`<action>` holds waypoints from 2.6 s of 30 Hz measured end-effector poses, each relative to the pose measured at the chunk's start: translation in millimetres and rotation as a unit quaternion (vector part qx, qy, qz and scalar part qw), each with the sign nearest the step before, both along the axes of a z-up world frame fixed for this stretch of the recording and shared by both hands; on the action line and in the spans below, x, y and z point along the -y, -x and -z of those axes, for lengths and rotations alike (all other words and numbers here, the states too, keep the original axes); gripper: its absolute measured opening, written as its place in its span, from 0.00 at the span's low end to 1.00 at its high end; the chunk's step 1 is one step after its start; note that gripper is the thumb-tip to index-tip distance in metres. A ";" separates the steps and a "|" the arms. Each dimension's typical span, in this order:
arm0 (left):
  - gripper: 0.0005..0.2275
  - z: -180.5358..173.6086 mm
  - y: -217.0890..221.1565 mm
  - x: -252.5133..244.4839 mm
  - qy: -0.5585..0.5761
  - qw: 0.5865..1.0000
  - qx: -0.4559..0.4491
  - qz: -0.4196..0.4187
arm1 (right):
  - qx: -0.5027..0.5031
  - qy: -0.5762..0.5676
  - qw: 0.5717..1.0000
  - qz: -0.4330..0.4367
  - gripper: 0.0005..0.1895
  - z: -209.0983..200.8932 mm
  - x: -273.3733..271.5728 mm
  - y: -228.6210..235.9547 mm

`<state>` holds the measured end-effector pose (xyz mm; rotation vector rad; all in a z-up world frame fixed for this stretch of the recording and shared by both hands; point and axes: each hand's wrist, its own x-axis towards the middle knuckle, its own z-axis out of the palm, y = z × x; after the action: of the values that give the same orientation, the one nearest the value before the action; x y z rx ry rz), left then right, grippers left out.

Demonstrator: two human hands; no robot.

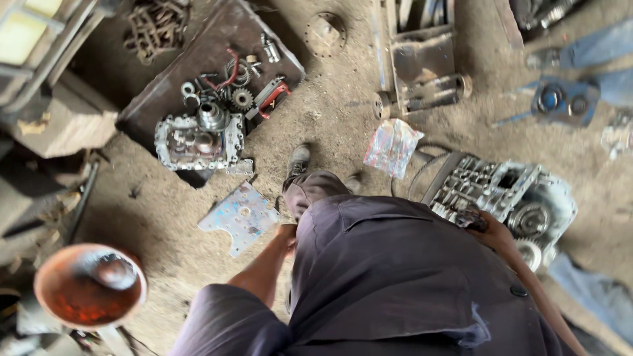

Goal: The person assembles internal gears into a mechanical housing, wipes components with a cloth, and aligns the main gear assembly while other people assist by holding parts and using wrenches.

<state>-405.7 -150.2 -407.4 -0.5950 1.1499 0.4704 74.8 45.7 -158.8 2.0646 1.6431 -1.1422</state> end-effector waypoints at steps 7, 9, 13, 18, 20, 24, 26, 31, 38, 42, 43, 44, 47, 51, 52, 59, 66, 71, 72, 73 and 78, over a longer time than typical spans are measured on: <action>0.12 -7.8 -49.3 38.0 -0.011 0.999 0.034 0.011 | -0.134 0.059 0.988 -0.053 0.34 27.5 -39.1 -14.9; 0.12 -5.4 -87.0 40.1 -0.025 0.999 0.022 -0.011 | -0.134 0.078 0.986 -0.060 0.32 33.1 -41.7 -34.8; 0.12 3.9 -111.3 34.9 -0.158 0.977 -0.134 0.041 | -0.167 0.129 0.977 0.035 0.28 22.7 -36.0 -59.3; 0.15 -3.6 -85.9 27.8 -0.088 0.980 -0.007 -0.179 | -0.033 0.072 0.997 -0.004 0.29 -13.8 -38.6 -42.1; 0.13 -8.4 -74.7 16.4 -0.074 0.990 -0.058 -0.101 | -0.043 0.066 0.997 0.012 0.29 -19.2 -43.2 -30.0; 0.10 -6.4 -61.4 -18.7 -0.113 0.987 -0.111 -0.010 | -0.112 0.072 0.991 0.017 0.29 5.3 -48.2 -25.8; 0.10 2.4 -48.2 -43.8 -0.080 0.988 -0.127 -0.047 | -0.181 0.074 0.979 0.052 0.29 28.4 -47.1 -27.5; 0.11 6.7 9.1 -68.5 -0.016 0.997 -0.044 -0.064 | -0.126 0.101 0.983 0.084 0.26 64.6 -38.9 -2.0; 0.13 99.2 183.0 -154.3 0.009 0.899 -0.184 0.397 | -0.043 0.256 0.940 0.222 0.24 146.2 -85.4 127.8; 0.22 245.6 257.7 -265.6 0.053 0.829 -0.339 0.441 | -0.137 0.211 0.948 0.194 0.23 245.5 -126.2 204.9; 0.26 286.1 267.0 -299.9 -0.040 0.730 -0.393 0.558 | -0.168 0.213 0.931 0.242 0.23 261.4 -134.6 221.8; 0.18 321.1 268.9 -328.3 -0.059 0.753 -0.418 0.504 | -0.197 0.212 0.912 0.291 0.23 276.8 -143.6 238.7; 0.17 427.3 270.0 -425.2 -0.163 0.669 -0.496 0.529 | -0.223 0.229 0.862 0.393 0.23 315.2 -153.8 283.4; 0.13 533.6 266.7 -490.1 -0.025 0.718 -0.543 0.435 | -0.153 0.335 0.833 0.413 0.26 366.2 -142.6 312.5; 0.14 552.1 261.6 -488.2 -0.014 0.712 -0.554 0.431 | -0.116 0.348 0.825 0.430 0.26 376.9 -137.5 313.4; 0.07 615.1 252.9 -464.2 -0.101 0.593 -0.742 0.295 | -0.058 0.362 0.795 0.483 0.29 413.3 -100.6 299.3; 0.12 562.1 274.0 -470.9 -0.117 0.595 -0.698 0.381 | -0.054 0.329 0.804 0.493 0.27 404.9 -108.2 288.7; 0.08 563.3 290.6 -460.1 -0.137 0.697 -0.572 0.410 | -0.090 0.323 0.820 0.464 0.24 394.8 -109.9 283.2; 0.09 562.7 292.9 -454.3 -0.164 0.702 -0.572 0.391 | -0.078 0.329 0.818 0.465 0.23 389.9 -108.4 283.7; 0.10 562.7 294.3 -454.0 -0.192 0.706 -0.572 0.370 | -0.071 0.334 0.809 0.479 0.23 389.2 -108.3 284.7; 0.06 504.0 305.6 -455.3 -0.152 0.946 -0.285 0.033 | -0.022 0.378 0.817 0.435 0.20 379.6 -110.9 288.3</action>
<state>-711.3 305.2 -911.4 -0.1447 1.5997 0.7773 -213.5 156.5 -538.3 2.1572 0.0214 -1.7079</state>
